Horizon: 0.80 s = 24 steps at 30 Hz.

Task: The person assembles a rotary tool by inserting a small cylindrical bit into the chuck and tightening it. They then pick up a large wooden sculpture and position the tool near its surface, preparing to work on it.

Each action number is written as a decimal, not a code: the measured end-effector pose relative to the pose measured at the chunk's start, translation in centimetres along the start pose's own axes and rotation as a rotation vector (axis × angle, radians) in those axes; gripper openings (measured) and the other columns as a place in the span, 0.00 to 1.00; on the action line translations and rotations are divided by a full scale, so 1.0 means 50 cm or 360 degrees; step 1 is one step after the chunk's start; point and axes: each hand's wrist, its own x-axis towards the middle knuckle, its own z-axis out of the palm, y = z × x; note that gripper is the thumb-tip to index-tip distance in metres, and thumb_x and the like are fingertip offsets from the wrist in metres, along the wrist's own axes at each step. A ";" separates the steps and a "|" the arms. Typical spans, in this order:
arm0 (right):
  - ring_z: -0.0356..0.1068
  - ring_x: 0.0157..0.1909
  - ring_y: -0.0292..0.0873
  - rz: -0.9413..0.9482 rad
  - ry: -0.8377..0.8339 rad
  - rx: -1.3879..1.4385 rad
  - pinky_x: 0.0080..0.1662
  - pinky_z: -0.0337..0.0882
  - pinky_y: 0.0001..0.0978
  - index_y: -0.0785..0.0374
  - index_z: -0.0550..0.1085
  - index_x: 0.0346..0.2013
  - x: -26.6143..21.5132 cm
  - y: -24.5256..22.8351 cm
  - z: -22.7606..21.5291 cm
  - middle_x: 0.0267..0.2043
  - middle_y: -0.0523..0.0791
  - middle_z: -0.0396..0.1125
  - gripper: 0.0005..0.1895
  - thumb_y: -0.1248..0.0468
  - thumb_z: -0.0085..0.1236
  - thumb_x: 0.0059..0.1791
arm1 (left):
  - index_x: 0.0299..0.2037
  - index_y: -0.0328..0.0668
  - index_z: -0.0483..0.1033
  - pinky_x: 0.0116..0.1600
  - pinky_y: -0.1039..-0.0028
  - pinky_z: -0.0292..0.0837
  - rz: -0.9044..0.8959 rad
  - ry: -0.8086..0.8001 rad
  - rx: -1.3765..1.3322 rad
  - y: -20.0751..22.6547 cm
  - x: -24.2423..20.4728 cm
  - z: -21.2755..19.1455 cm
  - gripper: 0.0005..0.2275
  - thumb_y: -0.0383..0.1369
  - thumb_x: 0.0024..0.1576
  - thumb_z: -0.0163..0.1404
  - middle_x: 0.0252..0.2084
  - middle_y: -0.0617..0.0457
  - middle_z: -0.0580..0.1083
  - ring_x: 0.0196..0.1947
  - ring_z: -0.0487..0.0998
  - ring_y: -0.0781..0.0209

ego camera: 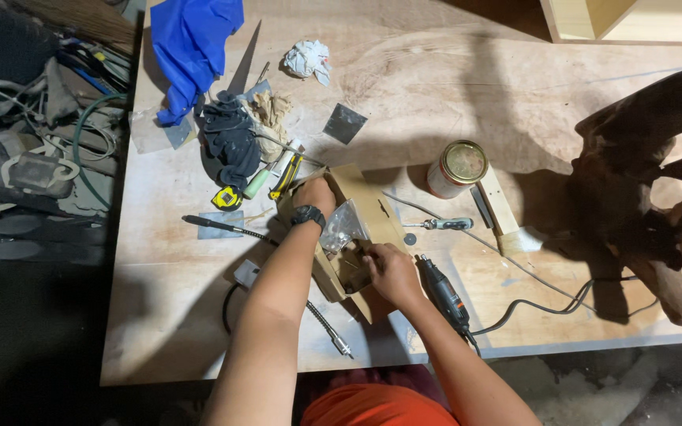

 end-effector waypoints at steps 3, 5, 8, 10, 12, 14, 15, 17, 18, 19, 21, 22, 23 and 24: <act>0.80 0.48 0.60 -0.0013 -0.0005 0.0022 0.52 0.80 0.54 0.49 0.81 0.51 -0.008 -0.005 -0.009 0.43 0.48 0.76 0.11 0.56 0.60 0.54 | 0.37 0.27 0.85 0.48 0.51 0.86 0.0033 0.0023 -0.0008 -0.029 0.040 0.033 0.13 0.26 0.67 0.46 0.35 0.34 0.82 0.38 0.86 0.40; 0.80 0.48 0.60 -0.0006 0.0018 0.0039 0.52 0.80 0.53 0.49 0.81 0.50 -0.006 0.004 -0.009 0.43 0.48 0.77 0.11 0.56 0.60 0.54 | 0.38 0.27 0.85 0.49 0.52 0.86 0.0054 0.0010 0.0026 -0.029 0.026 0.034 0.13 0.26 0.67 0.46 0.35 0.34 0.82 0.38 0.86 0.41; 0.80 0.48 0.59 -0.0007 0.0046 0.0062 0.51 0.80 0.52 0.50 0.81 0.50 -0.005 0.005 -0.010 0.43 0.48 0.77 0.11 0.57 0.60 0.54 | 0.38 0.26 0.85 0.47 0.52 0.86 0.0075 0.0004 0.0019 -0.029 0.007 0.020 0.13 0.26 0.67 0.47 0.34 0.33 0.82 0.37 0.86 0.41; 0.80 0.49 0.60 -0.0019 0.0051 0.0067 0.51 0.80 0.52 0.51 0.81 0.50 -0.006 0.004 -0.011 0.43 0.48 0.77 0.10 0.58 0.61 0.54 | 0.37 0.25 0.84 0.45 0.51 0.86 0.0072 0.0016 -0.0024 -0.040 0.019 0.022 0.13 0.26 0.67 0.47 0.34 0.32 0.82 0.36 0.85 0.40; 0.79 0.49 0.62 -0.0036 0.0039 0.0068 0.52 0.80 0.55 0.51 0.81 0.50 -0.008 0.003 -0.013 0.44 0.50 0.77 0.11 0.56 0.61 0.54 | 0.37 0.27 0.87 0.44 0.51 0.86 0.0176 0.0037 -0.0088 -0.066 0.053 0.039 0.12 0.27 0.66 0.51 0.33 0.32 0.82 0.37 0.86 0.38; 0.80 0.49 0.61 -0.0051 0.0053 0.0052 0.51 0.80 0.55 0.51 0.80 0.49 -0.004 0.003 -0.011 0.43 0.49 0.76 0.10 0.56 0.61 0.54 | 0.40 0.25 0.86 0.49 0.47 0.85 0.0177 -0.0038 0.0073 -0.047 0.027 0.002 0.11 0.24 0.66 0.50 0.37 0.31 0.82 0.42 0.85 0.35; 0.80 0.48 0.61 -0.0063 0.0069 0.0034 0.50 0.80 0.54 0.50 0.80 0.48 -0.002 0.002 -0.010 0.42 0.49 0.76 0.10 0.56 0.61 0.54 | 0.42 0.24 0.86 0.54 0.43 0.84 0.0181 -0.0116 0.0235 -0.038 0.014 -0.016 0.11 0.22 0.66 0.48 0.41 0.30 0.83 0.47 0.85 0.33; 0.80 0.47 0.61 -0.0073 0.0069 0.0071 0.50 0.80 0.54 0.51 0.81 0.48 0.002 0.000 -0.007 0.42 0.49 0.76 0.10 0.57 0.61 0.54 | 0.41 0.27 0.85 0.52 0.44 0.85 0.0183 -0.0081 0.0286 -0.050 0.017 -0.013 0.10 0.23 0.65 0.48 0.39 0.33 0.83 0.46 0.86 0.35; 0.80 0.47 0.62 -0.0087 0.0076 0.0103 0.50 0.80 0.54 0.52 0.81 0.48 0.008 -0.003 -0.006 0.42 0.49 0.76 0.09 0.58 0.61 0.54 | 0.39 0.30 0.85 0.50 0.46 0.85 0.0190 -0.0040 0.0336 -0.056 0.020 -0.015 0.10 0.24 0.65 0.48 0.37 0.35 0.82 0.45 0.86 0.37; 0.80 0.47 0.62 -0.0096 0.0073 0.0105 0.50 0.80 0.54 0.52 0.81 0.48 0.008 -0.013 -0.008 0.42 0.49 0.76 0.09 0.58 0.61 0.54 | 0.39 0.30 0.85 0.50 0.46 0.85 0.0183 -0.0034 0.0337 -0.067 0.036 0.009 0.10 0.24 0.65 0.48 0.37 0.35 0.82 0.45 0.86 0.37; 0.80 0.45 0.62 -0.0079 0.0036 0.0141 0.49 0.80 0.54 0.54 0.81 0.48 0.011 -0.032 -0.012 0.40 0.51 0.76 0.10 0.60 0.60 0.54 | 0.35 0.33 0.86 0.47 0.50 0.85 0.0198 0.0032 0.0370 -0.091 0.071 0.054 0.10 0.23 0.64 0.49 0.35 0.37 0.82 0.42 0.87 0.40; 0.80 0.45 0.62 -0.0086 0.0033 0.0139 0.49 0.80 0.54 0.54 0.81 0.48 0.013 -0.038 -0.011 0.40 0.51 0.76 0.10 0.60 0.60 0.54 | 0.35 0.33 0.86 0.47 0.50 0.85 0.0192 0.0037 0.0367 -0.090 0.064 0.062 0.10 0.23 0.64 0.49 0.35 0.37 0.82 0.42 0.87 0.40; 0.80 0.44 0.60 -0.0101 0.0036 0.0161 0.48 0.80 0.53 0.53 0.82 0.49 0.016 -0.044 -0.011 0.40 0.50 0.76 0.10 0.60 0.60 0.54 | 0.34 0.32 0.86 0.46 0.53 0.86 0.0250 0.0090 0.0323 -0.089 0.058 0.070 0.10 0.24 0.64 0.49 0.33 0.37 0.82 0.39 0.87 0.42; 0.81 0.43 0.59 -0.0111 0.0036 0.0183 0.48 0.80 0.53 0.52 0.82 0.49 0.013 -0.048 -0.009 0.40 0.49 0.77 0.10 0.60 0.61 0.54 | 0.34 0.32 0.86 0.45 0.56 0.87 0.0309 0.0137 0.0279 -0.088 0.049 0.083 0.11 0.24 0.65 0.50 0.31 0.38 0.82 0.36 0.87 0.43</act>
